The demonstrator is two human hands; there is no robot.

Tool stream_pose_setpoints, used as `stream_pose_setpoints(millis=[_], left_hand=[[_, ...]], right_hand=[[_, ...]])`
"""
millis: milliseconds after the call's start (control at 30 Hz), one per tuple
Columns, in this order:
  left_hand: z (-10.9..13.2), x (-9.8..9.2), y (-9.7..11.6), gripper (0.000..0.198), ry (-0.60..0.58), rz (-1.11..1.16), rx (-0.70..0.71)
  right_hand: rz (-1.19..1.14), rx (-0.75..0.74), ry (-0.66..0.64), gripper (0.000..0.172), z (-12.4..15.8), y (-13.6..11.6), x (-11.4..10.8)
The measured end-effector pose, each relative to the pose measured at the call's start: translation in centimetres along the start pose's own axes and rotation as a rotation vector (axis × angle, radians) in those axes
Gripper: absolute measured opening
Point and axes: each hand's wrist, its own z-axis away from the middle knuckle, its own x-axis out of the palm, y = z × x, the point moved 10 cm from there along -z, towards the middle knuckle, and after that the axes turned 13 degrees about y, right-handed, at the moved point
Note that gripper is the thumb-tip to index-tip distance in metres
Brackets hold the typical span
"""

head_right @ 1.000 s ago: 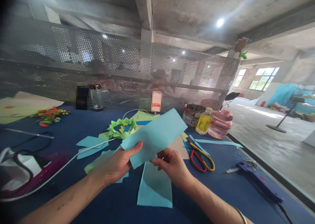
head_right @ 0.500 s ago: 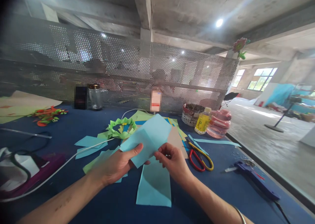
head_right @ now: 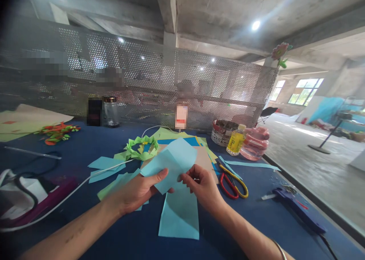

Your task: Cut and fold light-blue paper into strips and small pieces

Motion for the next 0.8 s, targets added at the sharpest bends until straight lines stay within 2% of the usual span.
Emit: stream_pose_setpoints(millis=[300, 667, 800], left_hand=[[0.0, 0.2, 0.2, 0.037, -0.010, -0.020, 0.014], [0.0, 0.0, -0.1, 0.044, -0.001, -0.030, 0.001], [0.0, 0.1, 0.0, 0.038, -0.007, -0.035, 0.012]], right_hand=[[0.077, -0.022, 0.056, 0.029, -0.3, 0.3, -1.1], [0.089, -0.003, 0.071, 0.025, -0.5, 0.3, -1.2], [0.072, 0.008, 0.057, 0.025, -0.4, 0.3, -1.2]])
